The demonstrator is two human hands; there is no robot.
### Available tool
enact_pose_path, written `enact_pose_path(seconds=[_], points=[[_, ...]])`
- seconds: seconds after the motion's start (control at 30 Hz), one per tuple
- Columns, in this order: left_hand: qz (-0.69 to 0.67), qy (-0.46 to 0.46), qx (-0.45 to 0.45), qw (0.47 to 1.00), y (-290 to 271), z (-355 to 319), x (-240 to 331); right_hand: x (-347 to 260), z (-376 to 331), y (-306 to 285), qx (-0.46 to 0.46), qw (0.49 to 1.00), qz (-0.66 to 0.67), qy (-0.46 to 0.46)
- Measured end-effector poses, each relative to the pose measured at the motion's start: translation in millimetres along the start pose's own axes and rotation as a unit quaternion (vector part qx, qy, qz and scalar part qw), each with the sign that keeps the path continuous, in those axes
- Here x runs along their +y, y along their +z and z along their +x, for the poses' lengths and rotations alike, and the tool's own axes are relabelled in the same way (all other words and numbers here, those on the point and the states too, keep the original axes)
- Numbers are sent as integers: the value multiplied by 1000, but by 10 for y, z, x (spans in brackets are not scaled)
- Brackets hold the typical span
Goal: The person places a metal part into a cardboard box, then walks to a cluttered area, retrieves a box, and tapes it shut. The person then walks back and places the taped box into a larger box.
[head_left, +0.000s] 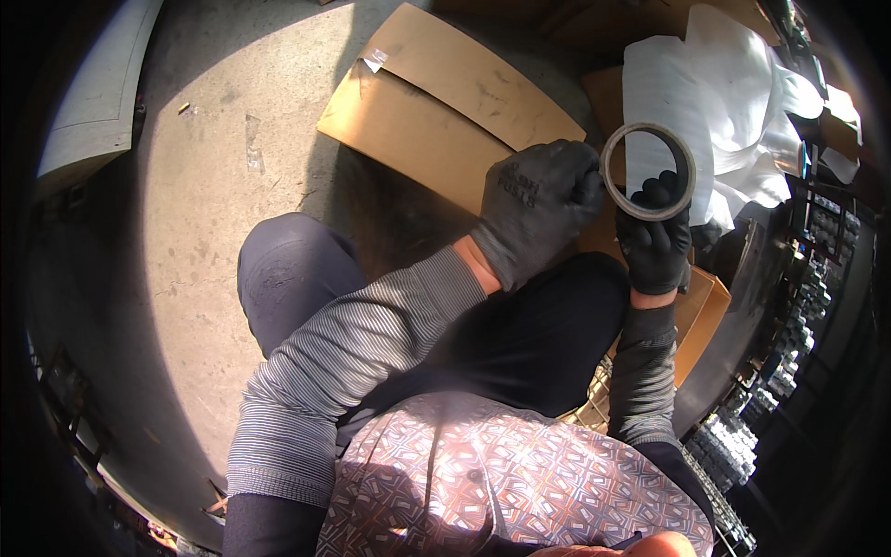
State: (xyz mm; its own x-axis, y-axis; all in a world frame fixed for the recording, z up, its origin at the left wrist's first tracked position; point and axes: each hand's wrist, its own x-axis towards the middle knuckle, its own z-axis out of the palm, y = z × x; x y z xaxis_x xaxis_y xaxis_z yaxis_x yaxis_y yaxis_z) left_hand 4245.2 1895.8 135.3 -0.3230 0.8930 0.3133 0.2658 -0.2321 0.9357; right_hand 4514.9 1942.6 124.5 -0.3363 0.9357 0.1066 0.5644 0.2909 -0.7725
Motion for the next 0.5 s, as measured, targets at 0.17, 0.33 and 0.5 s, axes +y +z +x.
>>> enact_pose_path(seconds=[0.17,0.33,0.5], points=[[86,40,-23,995,-135,125,-96,-36,28,-42,-52,956,-274,-90],[194,114,11,974,-357,258,-283,-211,-25,4,-30,992,116,31],[273,200,6,941,-522,245,-299,-481,105,27,-81,992,-68,-66]])
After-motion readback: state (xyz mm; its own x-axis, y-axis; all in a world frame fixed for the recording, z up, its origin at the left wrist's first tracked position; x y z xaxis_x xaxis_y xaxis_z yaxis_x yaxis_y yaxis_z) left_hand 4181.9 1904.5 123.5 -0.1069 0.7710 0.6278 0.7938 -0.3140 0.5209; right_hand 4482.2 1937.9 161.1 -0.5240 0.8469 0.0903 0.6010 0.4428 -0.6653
